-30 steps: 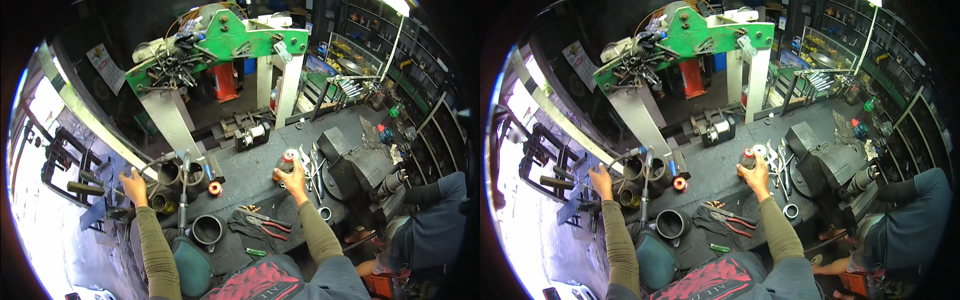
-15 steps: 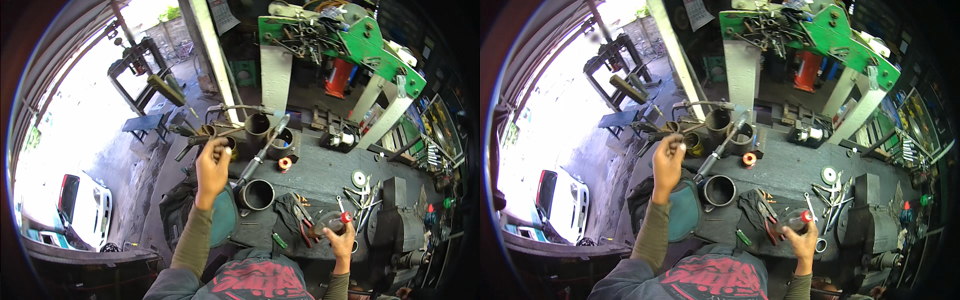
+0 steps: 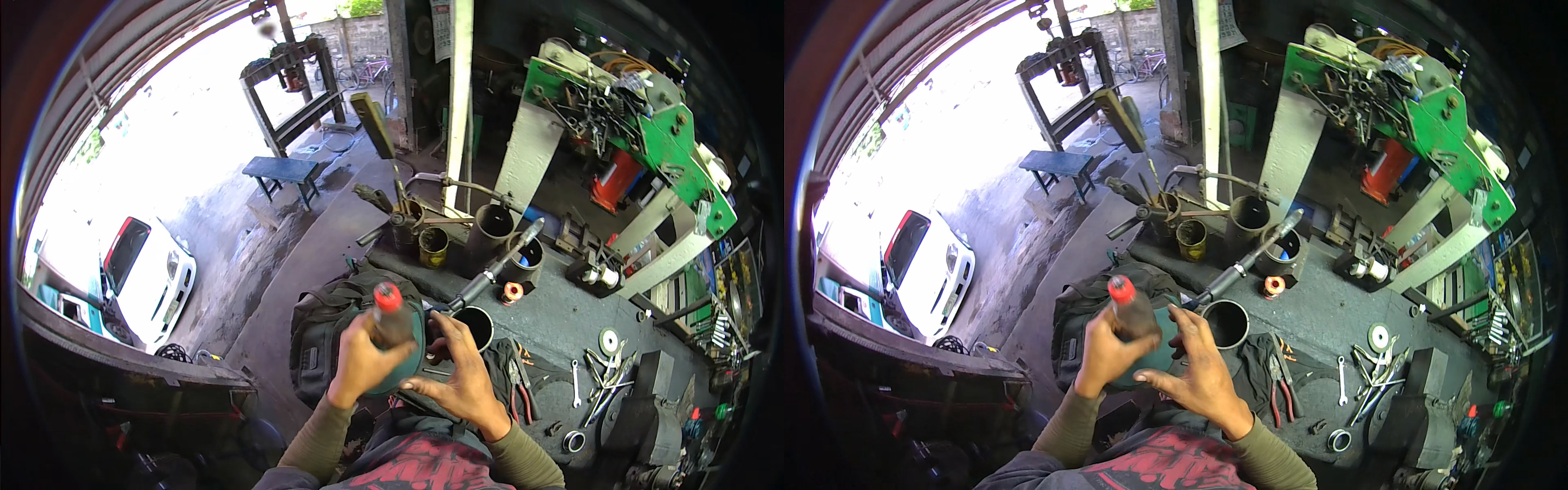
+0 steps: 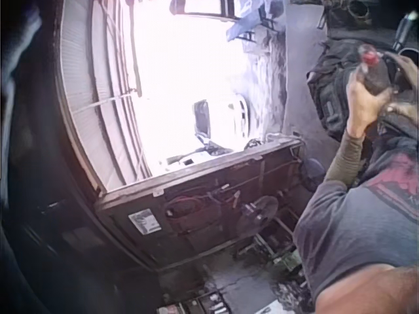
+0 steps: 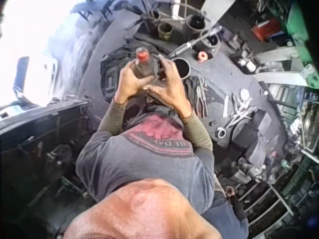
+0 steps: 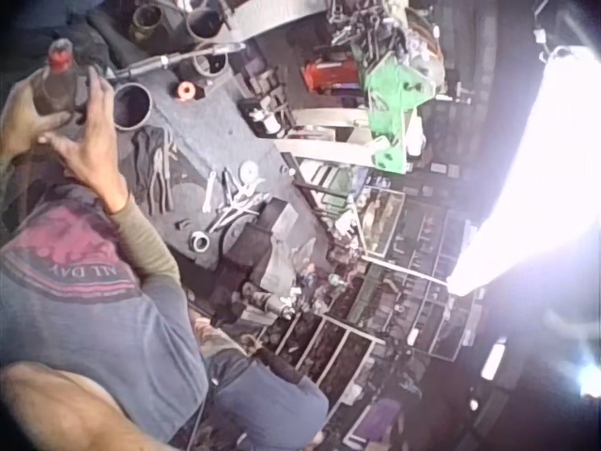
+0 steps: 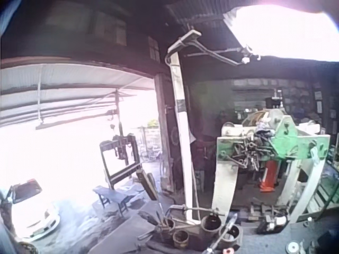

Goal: The person assembles mechanical components on a workbench, using pliers and a screwdriver to manipulate small parts and fasteners. They handle cylindrical metal pieces and a green backpack, occasionally interacting with another person who moves around the workshop.

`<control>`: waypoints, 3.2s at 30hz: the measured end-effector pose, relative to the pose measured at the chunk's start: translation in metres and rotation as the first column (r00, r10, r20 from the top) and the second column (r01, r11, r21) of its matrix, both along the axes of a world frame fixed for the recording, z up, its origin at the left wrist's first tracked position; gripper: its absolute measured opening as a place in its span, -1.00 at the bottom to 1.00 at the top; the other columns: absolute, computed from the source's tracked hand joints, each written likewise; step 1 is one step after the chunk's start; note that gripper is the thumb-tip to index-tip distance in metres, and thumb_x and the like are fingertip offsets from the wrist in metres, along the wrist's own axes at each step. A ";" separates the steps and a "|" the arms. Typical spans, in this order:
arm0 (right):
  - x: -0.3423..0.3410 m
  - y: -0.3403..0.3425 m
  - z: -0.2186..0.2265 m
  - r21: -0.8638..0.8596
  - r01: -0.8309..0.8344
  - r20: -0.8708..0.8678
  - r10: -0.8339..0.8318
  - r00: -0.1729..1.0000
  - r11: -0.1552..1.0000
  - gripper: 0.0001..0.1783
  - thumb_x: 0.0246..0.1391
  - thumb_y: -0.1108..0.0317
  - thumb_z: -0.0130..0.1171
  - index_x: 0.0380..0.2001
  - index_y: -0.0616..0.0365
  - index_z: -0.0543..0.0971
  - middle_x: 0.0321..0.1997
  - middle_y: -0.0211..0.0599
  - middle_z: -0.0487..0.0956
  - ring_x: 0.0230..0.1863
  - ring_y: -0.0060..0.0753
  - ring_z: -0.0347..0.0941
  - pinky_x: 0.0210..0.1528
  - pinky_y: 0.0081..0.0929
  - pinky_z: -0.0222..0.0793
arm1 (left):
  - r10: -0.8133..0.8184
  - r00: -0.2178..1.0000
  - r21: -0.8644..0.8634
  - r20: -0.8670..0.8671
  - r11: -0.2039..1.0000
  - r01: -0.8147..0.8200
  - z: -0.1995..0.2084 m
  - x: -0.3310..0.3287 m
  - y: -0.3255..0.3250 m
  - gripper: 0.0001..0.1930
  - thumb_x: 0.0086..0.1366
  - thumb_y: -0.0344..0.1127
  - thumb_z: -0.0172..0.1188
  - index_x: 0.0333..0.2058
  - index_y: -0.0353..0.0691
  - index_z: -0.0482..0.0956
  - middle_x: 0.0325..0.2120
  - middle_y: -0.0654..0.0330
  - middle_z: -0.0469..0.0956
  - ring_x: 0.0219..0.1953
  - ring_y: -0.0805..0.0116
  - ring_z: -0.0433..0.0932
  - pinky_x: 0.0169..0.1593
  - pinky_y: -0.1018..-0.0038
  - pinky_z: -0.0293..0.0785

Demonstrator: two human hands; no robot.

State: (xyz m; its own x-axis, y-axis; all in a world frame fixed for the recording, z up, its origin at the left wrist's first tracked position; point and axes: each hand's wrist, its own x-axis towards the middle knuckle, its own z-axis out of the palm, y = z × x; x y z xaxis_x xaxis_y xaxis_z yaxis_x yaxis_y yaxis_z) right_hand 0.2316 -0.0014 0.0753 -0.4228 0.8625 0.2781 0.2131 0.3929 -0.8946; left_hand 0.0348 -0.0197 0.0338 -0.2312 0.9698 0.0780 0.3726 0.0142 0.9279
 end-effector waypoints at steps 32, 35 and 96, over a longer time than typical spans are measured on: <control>0.081 -0.003 -0.136 -0.327 0.260 0.006 -0.273 0.962 0.908 -0.59 0.28 0.39 0.22 0.15 0.32 0.54 -0.04 -0.16 0.63 -0.12 -0.42 0.53 -0.04 -0.44 0.49 | 0.257 0.933 0.195 -0.252 0.958 -0.211 -0.195 0.000 0.210 -0.32 -0.01 -0.35 0.49 0.09 -0.40 0.40 0.02 -0.20 0.52 0.11 -0.24 0.49 0.16 0.05 0.45; 0.052 0.005 -0.102 -0.519 0.305 -0.045 -0.382 0.923 0.798 -0.59 0.24 0.39 0.28 0.11 0.31 0.54 -0.12 -0.20 0.63 -0.28 -0.49 0.54 -0.22 -0.49 0.49 | 0.225 0.941 -0.050 -0.252 0.968 -0.245 -0.153 0.003 0.203 -0.32 -0.05 -0.34 0.57 0.00 -0.42 0.38 -0.06 -0.25 0.52 0.07 -0.24 0.53 0.14 0.10 0.50; 0.089 -0.024 -0.134 -0.797 0.065 -0.393 -0.597 0.699 0.601 -0.47 0.42 0.01 0.07 0.07 0.34 0.54 -0.26 -0.24 0.64 -0.37 -0.52 0.55 -0.34 -0.55 0.47 | 0.007 0.651 -0.034 -0.759 0.998 -0.051 0.012 0.040 0.382 -0.78 0.12 -0.38 0.32 -0.26 -0.35 0.72 -0.22 -0.26 0.67 -0.06 -0.17 0.66 0.03 0.11 0.58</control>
State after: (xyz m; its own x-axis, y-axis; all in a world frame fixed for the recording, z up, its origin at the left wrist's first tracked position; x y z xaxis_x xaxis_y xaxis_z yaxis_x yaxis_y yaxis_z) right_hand 0.3205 -0.0252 -0.0591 -0.0419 0.9186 -0.3930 -0.4621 -0.3666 -0.8075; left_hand 0.0747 0.3621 0.0462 -0.1406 0.9711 0.1930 0.9446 0.0731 0.3200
